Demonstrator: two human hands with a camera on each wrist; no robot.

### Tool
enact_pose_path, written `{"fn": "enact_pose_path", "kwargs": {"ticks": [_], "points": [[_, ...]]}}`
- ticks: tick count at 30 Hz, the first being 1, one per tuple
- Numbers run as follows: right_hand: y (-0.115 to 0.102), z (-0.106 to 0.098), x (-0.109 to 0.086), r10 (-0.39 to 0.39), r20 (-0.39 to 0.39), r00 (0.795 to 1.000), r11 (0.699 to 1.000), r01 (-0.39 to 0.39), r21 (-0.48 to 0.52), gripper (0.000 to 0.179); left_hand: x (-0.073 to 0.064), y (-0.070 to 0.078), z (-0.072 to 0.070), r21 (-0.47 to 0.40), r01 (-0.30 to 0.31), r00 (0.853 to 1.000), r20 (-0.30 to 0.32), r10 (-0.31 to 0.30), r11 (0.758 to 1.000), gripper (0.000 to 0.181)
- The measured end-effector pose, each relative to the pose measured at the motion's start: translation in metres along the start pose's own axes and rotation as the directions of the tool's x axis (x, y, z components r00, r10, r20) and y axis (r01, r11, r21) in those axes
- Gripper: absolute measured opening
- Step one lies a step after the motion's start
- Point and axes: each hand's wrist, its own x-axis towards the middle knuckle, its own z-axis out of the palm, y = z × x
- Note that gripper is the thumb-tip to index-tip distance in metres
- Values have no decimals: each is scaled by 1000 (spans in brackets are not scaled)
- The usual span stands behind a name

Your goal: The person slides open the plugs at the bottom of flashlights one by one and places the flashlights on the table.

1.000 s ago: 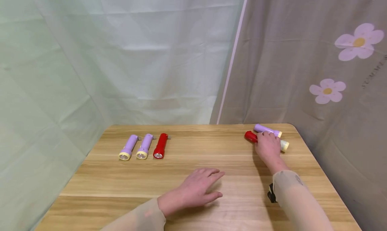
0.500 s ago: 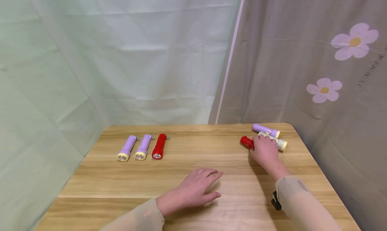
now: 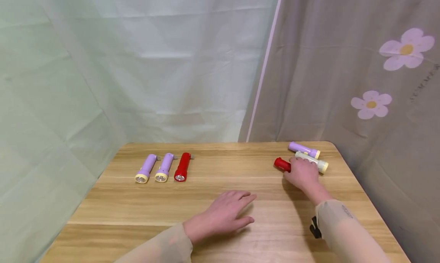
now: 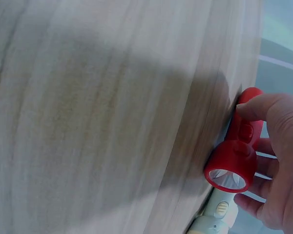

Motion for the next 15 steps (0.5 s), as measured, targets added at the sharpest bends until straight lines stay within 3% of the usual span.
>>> {"fn": "enact_pose_path", "kwargs": {"ticks": [6,15], "points": [[1,-2,2,10,66,998,1000,-11,22,22,9,2,1,22,-1,1000,-9,1,1000,66],[2,-4,3,5,80,997,999,-7,32,21,10,1,3,28,6,1000,-1,-6,1000,67]]}}
